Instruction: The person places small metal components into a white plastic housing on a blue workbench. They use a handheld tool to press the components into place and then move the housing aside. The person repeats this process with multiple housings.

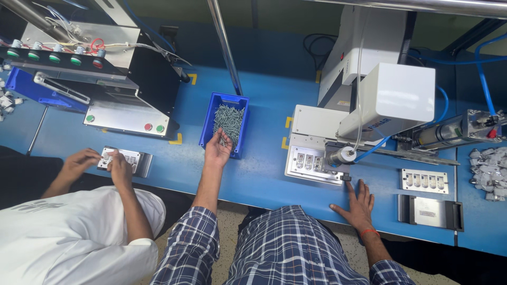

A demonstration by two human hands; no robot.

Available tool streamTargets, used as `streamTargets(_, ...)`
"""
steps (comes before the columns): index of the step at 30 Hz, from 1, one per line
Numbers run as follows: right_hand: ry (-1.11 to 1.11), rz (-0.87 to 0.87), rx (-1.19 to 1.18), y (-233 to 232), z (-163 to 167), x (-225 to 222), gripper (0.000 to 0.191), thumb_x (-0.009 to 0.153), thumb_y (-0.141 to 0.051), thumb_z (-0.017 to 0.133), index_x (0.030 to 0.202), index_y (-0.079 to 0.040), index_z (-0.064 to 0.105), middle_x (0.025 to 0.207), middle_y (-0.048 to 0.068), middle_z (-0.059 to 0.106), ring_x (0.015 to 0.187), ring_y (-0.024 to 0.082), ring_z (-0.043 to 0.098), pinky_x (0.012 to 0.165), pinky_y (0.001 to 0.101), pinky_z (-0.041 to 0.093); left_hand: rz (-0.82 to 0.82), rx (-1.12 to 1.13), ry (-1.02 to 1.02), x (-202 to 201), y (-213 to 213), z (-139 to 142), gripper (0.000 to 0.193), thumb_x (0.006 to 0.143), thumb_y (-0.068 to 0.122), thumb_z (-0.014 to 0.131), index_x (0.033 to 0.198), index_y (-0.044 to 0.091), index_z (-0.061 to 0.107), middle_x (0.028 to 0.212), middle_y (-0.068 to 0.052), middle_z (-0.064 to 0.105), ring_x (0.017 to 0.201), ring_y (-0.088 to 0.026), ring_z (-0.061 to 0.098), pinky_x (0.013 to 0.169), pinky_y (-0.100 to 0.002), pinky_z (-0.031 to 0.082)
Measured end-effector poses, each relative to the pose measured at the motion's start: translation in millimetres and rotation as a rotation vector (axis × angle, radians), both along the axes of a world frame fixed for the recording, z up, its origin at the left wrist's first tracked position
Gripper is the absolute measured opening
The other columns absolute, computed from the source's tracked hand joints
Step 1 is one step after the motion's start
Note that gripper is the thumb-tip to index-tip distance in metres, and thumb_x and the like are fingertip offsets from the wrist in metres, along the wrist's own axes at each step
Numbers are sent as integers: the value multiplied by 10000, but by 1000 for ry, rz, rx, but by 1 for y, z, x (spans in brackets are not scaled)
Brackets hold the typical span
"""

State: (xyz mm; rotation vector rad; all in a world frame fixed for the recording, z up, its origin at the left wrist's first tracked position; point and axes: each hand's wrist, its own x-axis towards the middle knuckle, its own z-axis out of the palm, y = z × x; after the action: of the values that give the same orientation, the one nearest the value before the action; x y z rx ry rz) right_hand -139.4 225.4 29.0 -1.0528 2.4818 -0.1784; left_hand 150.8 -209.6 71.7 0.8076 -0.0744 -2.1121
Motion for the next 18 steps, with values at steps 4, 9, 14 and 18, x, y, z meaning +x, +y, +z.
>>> streamTargets(4, -10, -4, -13, 0, 1, 1, 1193, 610, -770, 757, 1585, -337, 222, 1667, 217, 19, 1557, 377, -102, 1228, 596, -86, -27, 35, 45, 8, 1, 6, 439, 997, 48, 467, 1405, -114, 458, 1300, -250, 618, 1173, -315, 652, 1018, -404, 571)
streamTargets(9, -10, -5, 10, 0, 2, 1, 1192, 615, -768, 758, 1584, -330, 220, 1667, 213, 8, 1556, 376, -109, 1223, 599, -92, -106, -104, 36, 12, -3, 6, 551, 932, -166, 394, 1480, -130, 366, 1461, -300, 512, 1354, -355, 555, 1105, -386, 492)
streamTargets(14, -15, -8, 9, 0, 1, 1, 1187, 619, -761, 758, 1586, -330, 222, 1667, 212, 7, 1556, 375, -107, 1225, 598, -94, -118, -203, -93, 13, -4, 5, 532, 960, -172, 423, 1489, -127, 386, 1497, -273, 491, 1362, -339, 550, 1134, -380, 511)
streamTargets(18, -10, -5, 18, 0, 1, 0, 1183, 624, -763, 759, 1585, -324, 227, 1667, 211, 14, 1561, 372, -102, 1231, 594, -93, -113, -203, -173, 11, 0, 13, 504, 971, -124, 440, 1470, -64, 407, 1489, -228, 491, 1342, -339, 549, 1119, -400, 509)
